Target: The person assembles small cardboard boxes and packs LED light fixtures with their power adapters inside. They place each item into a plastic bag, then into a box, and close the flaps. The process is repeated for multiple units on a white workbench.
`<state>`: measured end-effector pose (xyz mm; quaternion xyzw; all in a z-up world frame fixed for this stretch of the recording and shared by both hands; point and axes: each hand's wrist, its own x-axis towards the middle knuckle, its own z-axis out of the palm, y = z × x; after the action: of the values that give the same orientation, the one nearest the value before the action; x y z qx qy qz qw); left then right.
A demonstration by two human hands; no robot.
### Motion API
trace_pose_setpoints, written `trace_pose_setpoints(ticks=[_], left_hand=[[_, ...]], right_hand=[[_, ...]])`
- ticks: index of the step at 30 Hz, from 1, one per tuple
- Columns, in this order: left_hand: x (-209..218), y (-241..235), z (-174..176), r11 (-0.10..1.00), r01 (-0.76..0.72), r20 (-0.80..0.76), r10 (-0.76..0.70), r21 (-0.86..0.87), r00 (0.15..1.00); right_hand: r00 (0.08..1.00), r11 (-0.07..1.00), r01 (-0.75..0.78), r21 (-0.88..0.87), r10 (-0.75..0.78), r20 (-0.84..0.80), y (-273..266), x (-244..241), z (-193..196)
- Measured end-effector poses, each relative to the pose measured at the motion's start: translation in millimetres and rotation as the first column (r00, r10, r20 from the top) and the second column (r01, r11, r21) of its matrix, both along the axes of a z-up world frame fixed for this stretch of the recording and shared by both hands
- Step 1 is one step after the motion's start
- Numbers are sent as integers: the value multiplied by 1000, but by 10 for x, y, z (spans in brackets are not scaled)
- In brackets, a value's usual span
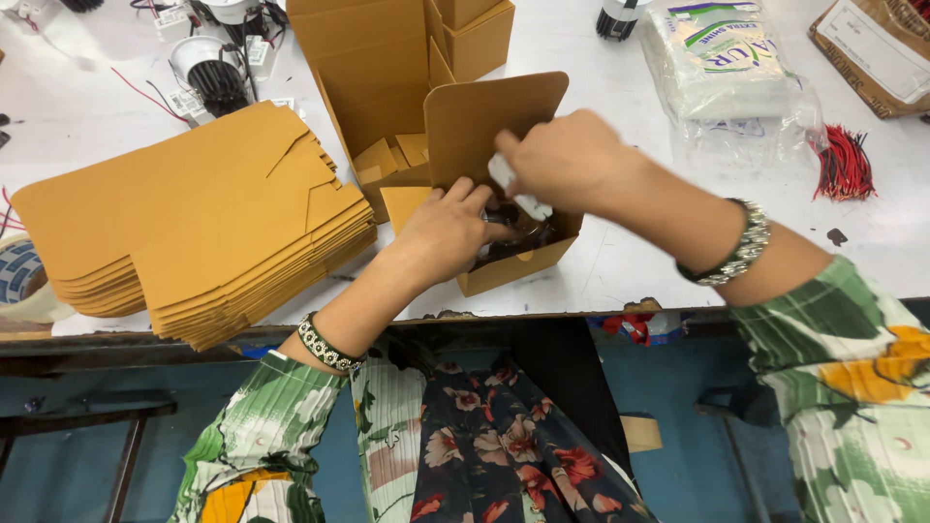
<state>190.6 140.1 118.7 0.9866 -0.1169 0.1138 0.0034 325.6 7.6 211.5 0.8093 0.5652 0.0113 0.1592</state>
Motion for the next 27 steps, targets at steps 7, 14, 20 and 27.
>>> trace_pose_setpoints(ticks=[7,14,20,27], left_hand=[[-51,32,-76,990,47,101,-33,-135,994],[-51,53,-62,988,60,79,-49,-140,996],[-104,23,102,962,2,100,26,-275,995],[-172,-78,467,877,32,189,67,-480,980]], right_hand=[[984,973,-16,-229,56,169,208,-4,-696],[993,999,-9,-38,4,-114,-13,-88,-37],[973,910,-91,404,168,-157,-539,-145,337],[968,594,-74,801,237,-86,-1024,-103,-129]])
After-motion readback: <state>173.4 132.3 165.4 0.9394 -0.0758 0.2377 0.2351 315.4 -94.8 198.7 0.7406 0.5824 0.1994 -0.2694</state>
